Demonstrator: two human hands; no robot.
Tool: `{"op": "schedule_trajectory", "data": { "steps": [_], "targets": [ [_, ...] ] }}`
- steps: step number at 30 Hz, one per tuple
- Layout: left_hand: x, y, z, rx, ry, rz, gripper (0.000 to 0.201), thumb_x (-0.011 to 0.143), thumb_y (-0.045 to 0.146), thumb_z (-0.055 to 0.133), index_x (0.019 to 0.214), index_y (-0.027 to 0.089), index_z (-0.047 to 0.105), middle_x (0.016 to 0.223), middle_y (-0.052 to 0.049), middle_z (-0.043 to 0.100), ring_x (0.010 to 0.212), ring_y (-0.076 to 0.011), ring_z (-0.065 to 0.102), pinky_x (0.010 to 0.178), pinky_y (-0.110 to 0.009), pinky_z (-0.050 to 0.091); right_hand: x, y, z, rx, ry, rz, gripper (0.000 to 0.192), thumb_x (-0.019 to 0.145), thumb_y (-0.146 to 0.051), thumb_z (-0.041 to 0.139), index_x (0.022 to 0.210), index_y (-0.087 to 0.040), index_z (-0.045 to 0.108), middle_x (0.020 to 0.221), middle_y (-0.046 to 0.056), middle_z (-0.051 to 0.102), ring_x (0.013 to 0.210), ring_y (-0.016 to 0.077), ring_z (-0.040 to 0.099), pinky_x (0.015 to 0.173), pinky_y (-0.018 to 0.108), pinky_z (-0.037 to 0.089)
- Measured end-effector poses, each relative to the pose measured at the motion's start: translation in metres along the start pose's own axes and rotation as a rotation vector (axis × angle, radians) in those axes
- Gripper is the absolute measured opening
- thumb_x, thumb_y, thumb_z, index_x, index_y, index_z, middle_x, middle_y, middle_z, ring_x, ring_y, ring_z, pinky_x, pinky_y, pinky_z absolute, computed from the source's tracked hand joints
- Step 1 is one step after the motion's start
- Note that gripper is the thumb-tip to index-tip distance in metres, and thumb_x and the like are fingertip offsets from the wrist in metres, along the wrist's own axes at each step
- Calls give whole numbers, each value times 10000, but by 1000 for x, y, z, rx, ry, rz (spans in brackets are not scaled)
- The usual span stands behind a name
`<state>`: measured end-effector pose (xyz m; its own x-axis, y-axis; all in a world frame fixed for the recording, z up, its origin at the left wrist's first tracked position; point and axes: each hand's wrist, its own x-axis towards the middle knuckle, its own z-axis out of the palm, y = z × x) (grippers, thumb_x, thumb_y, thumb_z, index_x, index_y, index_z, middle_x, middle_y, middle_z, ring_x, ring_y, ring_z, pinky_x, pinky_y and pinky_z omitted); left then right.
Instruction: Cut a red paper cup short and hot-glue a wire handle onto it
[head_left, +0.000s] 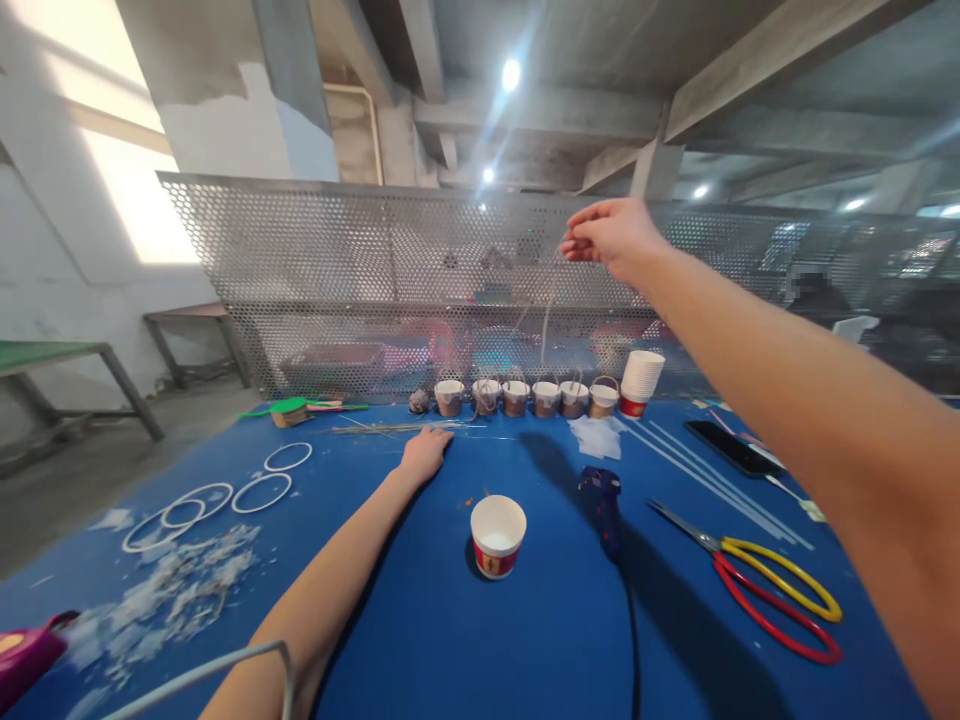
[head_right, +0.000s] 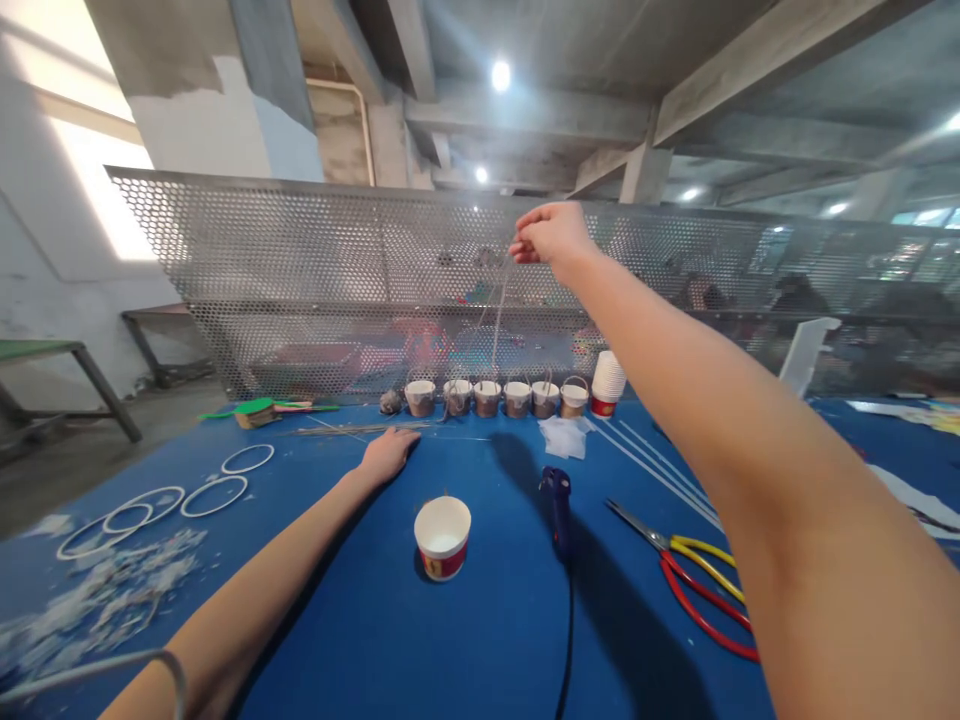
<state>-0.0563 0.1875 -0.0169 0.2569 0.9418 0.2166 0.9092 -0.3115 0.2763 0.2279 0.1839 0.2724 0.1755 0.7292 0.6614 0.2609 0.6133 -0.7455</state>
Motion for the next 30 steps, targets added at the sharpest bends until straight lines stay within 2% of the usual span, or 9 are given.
{"op": "schedule_trajectory", "data": {
  "steps": [3,6,9,13,15,18,23,27,30],
  "targets": [
    [3,4,-1,-77,47,-24,139,872,135,581,971,164,674,1096,-97,666,1104,-246,583,955,-447,476,16,-2,-15,-50,75,103,305,843,113,435,677,-131,513,656,10,603,657,108,679,689,302,575],
    [11,15,-12,-185,164,-53,280,829,59,538,1037,185,676,1142,-113,657,1145,-259,561,991,-411,451,14,-6,-13,-31,-4,96,291,845,103,466,680,-130,518,630,1,587,651,112,675,709,314,578],
    [22,36,-35,-324,282,-51,444,840,127,538,1280,180,549,1275,-124,595,1067,-229,605,952,-362,485,-6,-18,8,14,-193,67,246,836,91,513,707,-115,550,623,2,593,650,128,682,739,333,589],
    [19,77,-70,-554,292,43,771,836,297,622,1489,208,222,1383,-180,515,684,-126,652,574,-256,534,-47,-55,49,78,-400,48,217,885,59,489,778,-114,563,638,-21,606,694,118,695,772,319,592],
    [8,95,-86,-939,190,171,790,789,292,675,1468,220,277,1239,-162,625,575,-108,624,469,-223,470,-64,-78,63,109,-463,45,222,901,54,475,784,-117,555,642,-28,609,736,127,703,780,322,594],
    [-11,104,-108,-1061,152,97,390,782,275,636,1132,105,626,759,-59,704,443,-87,539,436,-207,415,-76,-107,68,176,-462,11,235,914,53,453,780,-117,545,636,-34,609,791,143,715,767,294,593],
    [-38,65,-148,-1017,430,-124,185,764,161,539,905,120,653,631,22,629,439,-68,507,437,-179,372,-75,-139,30,233,-204,-47,295,907,39,435,704,-156,523,612,-59,597,912,145,713,783,225,555],
    [-76,25,-174,-951,578,-317,142,757,119,507,824,111,631,563,42,578,434,-66,476,449,-175,343,-88,-152,-28,168,-16,-34,369,923,-42,433,626,-222,561,764,-82,688,1029,116,676,759,128,525],
    [-117,13,-185,-917,614,-388,106,725,120,553,793,110,633,581,39,592,488,-65,496,498,-176,356,-111,-154,-76,127,71,-6,376,923,-113,415,641,-242,627,932,-111,737,1241,157,538,687,58,463]
  ]
}}
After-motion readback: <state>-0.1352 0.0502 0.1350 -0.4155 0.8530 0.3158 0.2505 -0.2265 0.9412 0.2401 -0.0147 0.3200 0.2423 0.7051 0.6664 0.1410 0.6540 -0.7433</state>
